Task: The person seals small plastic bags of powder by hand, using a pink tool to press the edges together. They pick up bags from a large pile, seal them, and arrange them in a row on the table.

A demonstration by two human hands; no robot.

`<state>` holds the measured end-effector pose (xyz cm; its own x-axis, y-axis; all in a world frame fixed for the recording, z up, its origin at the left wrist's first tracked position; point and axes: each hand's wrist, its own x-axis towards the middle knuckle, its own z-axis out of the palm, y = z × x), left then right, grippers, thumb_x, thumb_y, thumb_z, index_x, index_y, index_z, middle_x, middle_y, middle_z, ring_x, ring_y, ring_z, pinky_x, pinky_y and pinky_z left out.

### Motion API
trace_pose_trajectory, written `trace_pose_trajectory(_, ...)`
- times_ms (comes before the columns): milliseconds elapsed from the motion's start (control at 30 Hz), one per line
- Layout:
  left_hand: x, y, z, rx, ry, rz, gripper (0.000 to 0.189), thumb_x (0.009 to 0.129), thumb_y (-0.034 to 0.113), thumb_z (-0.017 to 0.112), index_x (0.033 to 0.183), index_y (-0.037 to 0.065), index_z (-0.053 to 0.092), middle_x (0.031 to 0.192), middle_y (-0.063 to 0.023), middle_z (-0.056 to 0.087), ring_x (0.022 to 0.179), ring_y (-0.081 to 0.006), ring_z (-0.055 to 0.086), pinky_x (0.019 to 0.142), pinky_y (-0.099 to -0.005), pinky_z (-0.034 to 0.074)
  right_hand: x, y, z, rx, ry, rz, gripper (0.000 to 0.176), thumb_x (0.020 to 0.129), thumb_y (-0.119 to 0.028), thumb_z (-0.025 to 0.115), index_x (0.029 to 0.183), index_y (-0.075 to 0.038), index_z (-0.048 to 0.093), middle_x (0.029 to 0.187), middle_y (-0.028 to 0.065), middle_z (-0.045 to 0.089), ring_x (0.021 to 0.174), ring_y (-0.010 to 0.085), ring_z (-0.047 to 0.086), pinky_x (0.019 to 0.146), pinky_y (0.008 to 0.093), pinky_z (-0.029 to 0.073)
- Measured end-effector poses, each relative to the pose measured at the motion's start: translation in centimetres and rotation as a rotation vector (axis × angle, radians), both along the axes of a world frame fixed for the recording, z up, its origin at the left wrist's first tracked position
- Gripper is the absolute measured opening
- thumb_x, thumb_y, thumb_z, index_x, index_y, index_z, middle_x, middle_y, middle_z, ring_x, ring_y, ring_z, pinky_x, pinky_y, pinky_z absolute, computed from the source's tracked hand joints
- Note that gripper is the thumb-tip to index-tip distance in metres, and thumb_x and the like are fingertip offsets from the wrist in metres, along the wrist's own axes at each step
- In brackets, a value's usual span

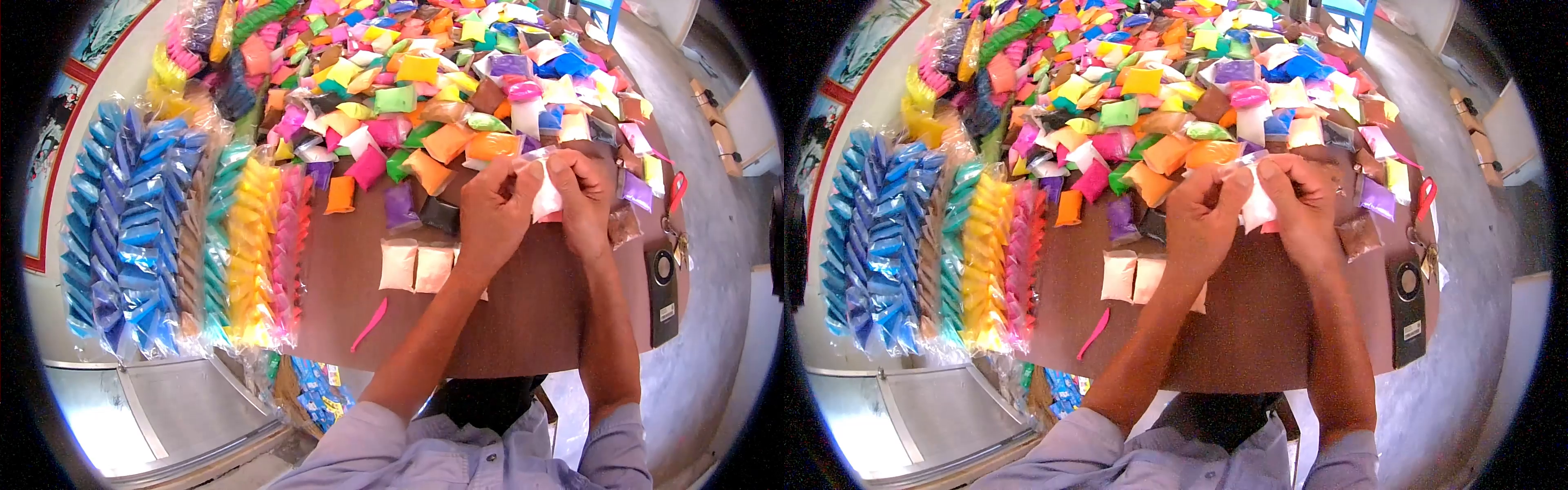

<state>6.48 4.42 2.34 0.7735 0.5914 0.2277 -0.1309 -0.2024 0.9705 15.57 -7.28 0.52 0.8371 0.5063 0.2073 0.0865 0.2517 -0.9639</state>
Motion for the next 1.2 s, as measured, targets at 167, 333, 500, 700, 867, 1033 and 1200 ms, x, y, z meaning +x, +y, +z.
trace_pose_trajectory(167, 0.3, 0.0, -0.6, -0.031, -0.098, 0.018, 0.024, 0.103, 0.02, 0.071, 0.093, -0.002, 0.067, 0.069, -0.002, 0.063, 0.065, -0.0063, 0.053, 0.058, -0.0306, 0.045, -0.4, 0.3, 0.2, -0.02, 0.064, -0.002, 0.024, 0.108, -0.028, 0.066, 0.11, -0.006, 0.075, 0.085, -0.0059, 0.066, 0.066, -0.0005, 0.057, 0.048, 0.017, 0.045)
trace_pose_trajectory(333, 0.3, 0.0, -0.3, -0.01, 0.042, -0.033, 0.024, 0.102, 0.02, 0.072, 0.094, -0.003, 0.068, 0.071, -0.0038, 0.066, 0.068, -0.0066, 0.057, 0.059, -0.0304, 0.047, -0.1, 0.2, 0.0, 0.074, -0.06, -0.034, 0.024, 0.108, -0.025, 0.066, 0.105, -0.003, 0.075, 0.082, -0.0068, 0.065, 0.065, -0.0011, 0.056, 0.049, 0.0167, 0.044)
trace_pose_trajectory(500, 0.3, -1.0, 0.3, -0.049, 0.007, -0.079, 0.028, 0.102, 0.021, 0.073, 0.088, -0.003, 0.066, 0.068, -0.0024, 0.061, 0.066, -0.0062, 0.053, 0.057, -0.0297, 0.044, -0.1, 0.4, 0.3, 0.114, -0.134, -0.121, 0.024, 0.109, -0.024, 0.066, 0.102, -0.003, 0.075, 0.081, -0.0059, 0.065, 0.063, -0.0008, 0.055, 0.047, 0.0176, 0.043)
trace_pose_trajectory(700, 0.5, 0.1, -1.8, -0.011, -0.054, -0.078, 0.03, 0.101, 0.02, 0.075, 0.085, -0.002, 0.062, 0.069, 0.0011, 0.056, 0.066, -0.0054, 0.049, 0.057, -0.0283, 0.043, -0.7, 0.4, 0.7, 0.058, 0.057, -0.07, 0.028, 0.108, -0.028, 0.066, 0.101, -0.003, 0.075, 0.08, -0.0052, 0.066, 0.061, -0.0003, 0.055, 0.047, 0.0183, 0.043)
trace_pose_trajectory(867, 0.2, -0.8, 0.1, -0.088, -0.001, -0.122, 0.028, 0.101, 0.021, 0.076, 0.089, -0.001, 0.064, 0.073, 0.0015, 0.059, 0.067, -0.0051, 0.05, 0.058, -0.0275, 0.043, -0.2, 0.3, 0.2, 0.096, -0.066, -0.083, 0.029, 0.108, -0.029, 0.067, 0.101, -0.003, 0.075, 0.079, -0.0048, 0.066, 0.061, 0.0002, 0.055, 0.047, 0.0186, 0.043)
trace_pose_trajectory(1033, 0.4, -0.8, -0.4, -0.103, 0.036, -0.149, 0.025, 0.101, 0.021, 0.075, 0.094, -0.002, 0.068, 0.073, 0.0007, 0.062, 0.067, -0.0052, 0.053, 0.058, -0.0268, 0.044, -0.1, 0.9, 0.0, 0.156, -0.13, -0.177, 0.03, 0.109, -0.031, 0.066, 0.101, -0.003, 0.075, 0.078, -0.0045, 0.066, 0.06, 0.0007, 0.054, 0.047, 0.0194, 0.042)
trace_pose_trajectory(1200, -0.1, 0.0, -0.1, -0.089, 0.007, -0.126, 0.024, 0.101, 0.021, 0.075, 0.095, -0.001, 0.069, 0.073, 0.0008, 0.064, 0.066, -0.0044, 0.054, 0.057, -0.0249, 0.043, -0.5, 0.5, 0.6, 0.043, 0.018, -0.073, 0.03, 0.109, -0.03, 0.067, 0.101, -0.002, 0.075, 0.08, -0.0043, 0.067, 0.064, 0.001, 0.055, 0.052, 0.021, 0.044)
